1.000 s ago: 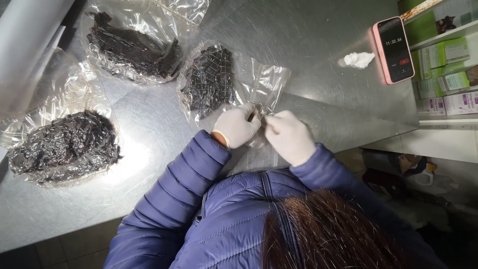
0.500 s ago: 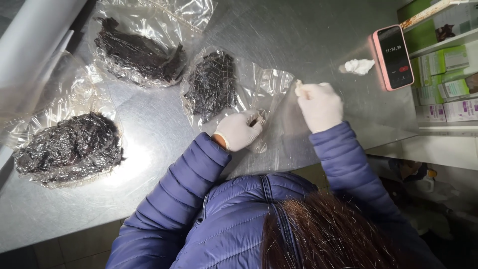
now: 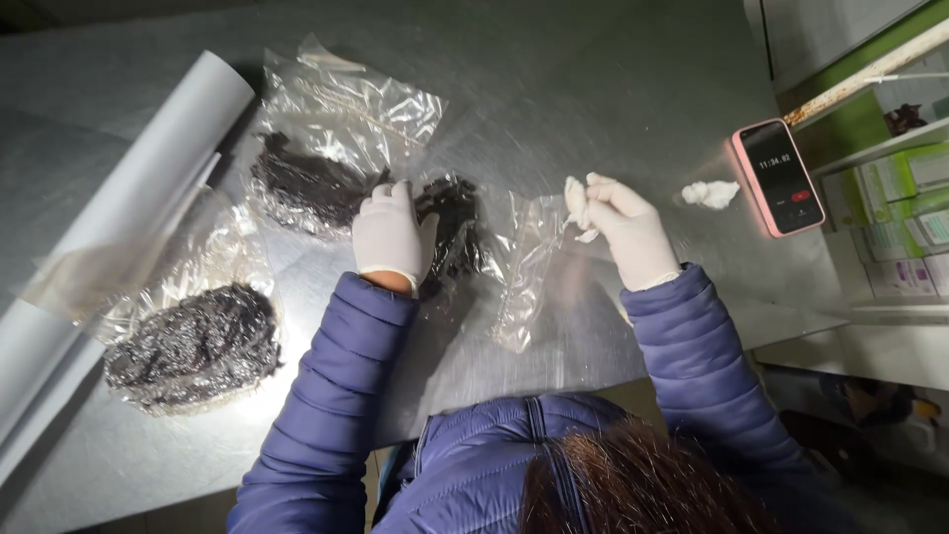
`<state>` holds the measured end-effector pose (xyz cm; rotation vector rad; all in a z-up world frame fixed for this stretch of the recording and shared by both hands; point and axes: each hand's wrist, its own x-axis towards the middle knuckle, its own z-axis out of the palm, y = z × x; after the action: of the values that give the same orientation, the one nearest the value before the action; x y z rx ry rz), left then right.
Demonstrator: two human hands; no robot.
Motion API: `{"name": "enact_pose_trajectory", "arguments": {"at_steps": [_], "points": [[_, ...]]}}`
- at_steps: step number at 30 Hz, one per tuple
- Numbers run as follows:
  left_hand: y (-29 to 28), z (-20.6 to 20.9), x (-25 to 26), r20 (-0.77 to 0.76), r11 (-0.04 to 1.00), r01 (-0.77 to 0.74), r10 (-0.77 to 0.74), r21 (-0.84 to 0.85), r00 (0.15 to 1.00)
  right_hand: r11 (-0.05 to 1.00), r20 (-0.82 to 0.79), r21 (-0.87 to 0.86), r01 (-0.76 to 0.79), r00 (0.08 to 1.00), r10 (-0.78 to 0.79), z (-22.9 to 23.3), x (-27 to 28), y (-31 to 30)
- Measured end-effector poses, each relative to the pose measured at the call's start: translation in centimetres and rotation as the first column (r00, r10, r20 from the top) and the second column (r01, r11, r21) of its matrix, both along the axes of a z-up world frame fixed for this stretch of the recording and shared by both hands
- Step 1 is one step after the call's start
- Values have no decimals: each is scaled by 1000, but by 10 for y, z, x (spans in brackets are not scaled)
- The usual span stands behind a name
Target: Applying labels to bags of dried mushrooms on a stainless steel table.
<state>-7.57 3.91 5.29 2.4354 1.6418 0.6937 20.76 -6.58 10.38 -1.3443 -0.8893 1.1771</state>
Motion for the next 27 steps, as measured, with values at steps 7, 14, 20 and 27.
{"name": "enact_pose_trajectory", "arguments": {"at_steps": [7,14,20,27], "points": [[36,12,23,-292,978,-27,-35,-206,956,976,530,-82,-203,820,215,7,-18,18],[61,-15,6,-66,934,-7,-18,-356,998,973,284,-230,24,958,43,25,-9,20],[70,38,-15,581,940,194,5,-281,814,997,390,-36,65,920,-46,73,13,33],[40,51,-36,734,939,334,-172,-79,658,922,510,342,-182,860,-19,64,28,12]]}}
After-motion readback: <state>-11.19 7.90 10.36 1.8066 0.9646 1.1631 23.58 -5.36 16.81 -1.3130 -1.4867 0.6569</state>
